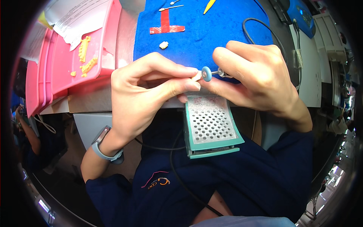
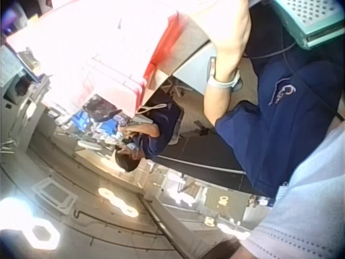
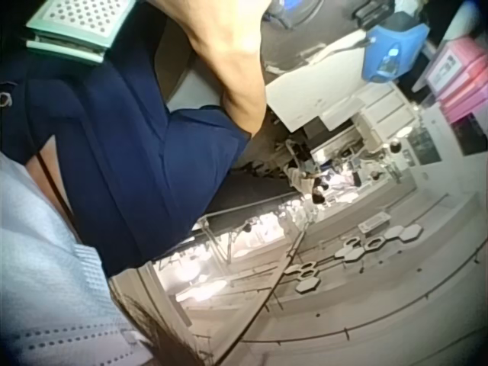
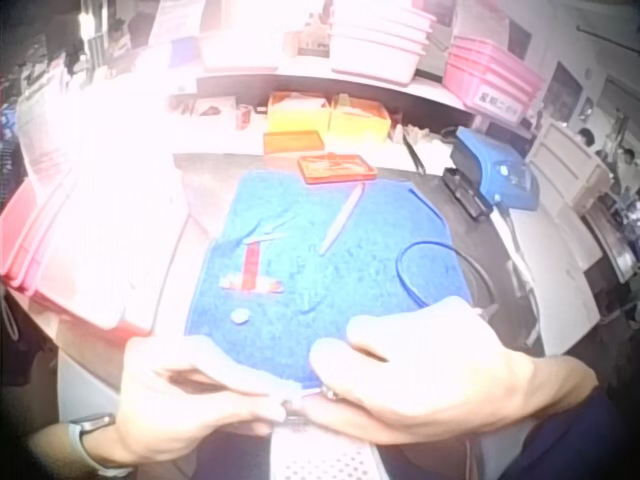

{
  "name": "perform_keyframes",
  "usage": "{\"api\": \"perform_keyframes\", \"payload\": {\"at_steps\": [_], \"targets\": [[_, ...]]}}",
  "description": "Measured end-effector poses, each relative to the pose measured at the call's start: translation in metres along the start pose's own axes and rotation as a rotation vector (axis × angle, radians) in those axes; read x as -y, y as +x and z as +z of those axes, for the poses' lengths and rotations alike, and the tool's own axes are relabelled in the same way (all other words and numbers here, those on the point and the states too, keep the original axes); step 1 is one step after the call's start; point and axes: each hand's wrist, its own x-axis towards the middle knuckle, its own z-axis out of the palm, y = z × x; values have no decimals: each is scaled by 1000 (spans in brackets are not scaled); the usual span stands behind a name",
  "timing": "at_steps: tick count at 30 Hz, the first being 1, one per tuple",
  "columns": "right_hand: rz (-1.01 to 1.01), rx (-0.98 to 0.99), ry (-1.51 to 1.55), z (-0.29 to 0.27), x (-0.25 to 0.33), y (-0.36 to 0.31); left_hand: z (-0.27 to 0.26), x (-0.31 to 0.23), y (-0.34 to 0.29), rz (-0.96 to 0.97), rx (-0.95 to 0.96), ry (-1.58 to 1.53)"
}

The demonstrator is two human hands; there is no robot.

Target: The person grinds a dental crown using a rotary handpiece, replaces the attachment on the rotary tool with a polishing disc, and polishes the dental crown.

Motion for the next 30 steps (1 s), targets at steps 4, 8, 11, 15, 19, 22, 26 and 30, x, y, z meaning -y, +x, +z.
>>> {"api": "perform_keyframes", "payload": {"at_steps": [4, 8, 11, 15, 19, 22, 26, 30], "targets": [[6, -10, -5, 2, 0, 0, 0, 0, 0, 12, 6, 6], [8, -3, 14, 2, 4, 0, -1, 4, 0, 27, 8, -21], [-15, -8, 2, 2, 5, 0, -1, 5, 0, 45, 7, -53], [-2, -20, 13, 2, 3, 0, 2, 4, 2, 80, 18, 14], [-14, -15, 17, 2, 5, 0, 1, 4, 1, 72, 12, 21], [6, -8, 7, 2, 3, 0, -1, 6, 0, 60, 18, -100], [-26, 1, 16, 2, 5, -1, 1, 2, 1, 59, 26, 20], [3, 24, 13, 0, 4, -1, -3, 7, 1, 49, 32, -84]]}}
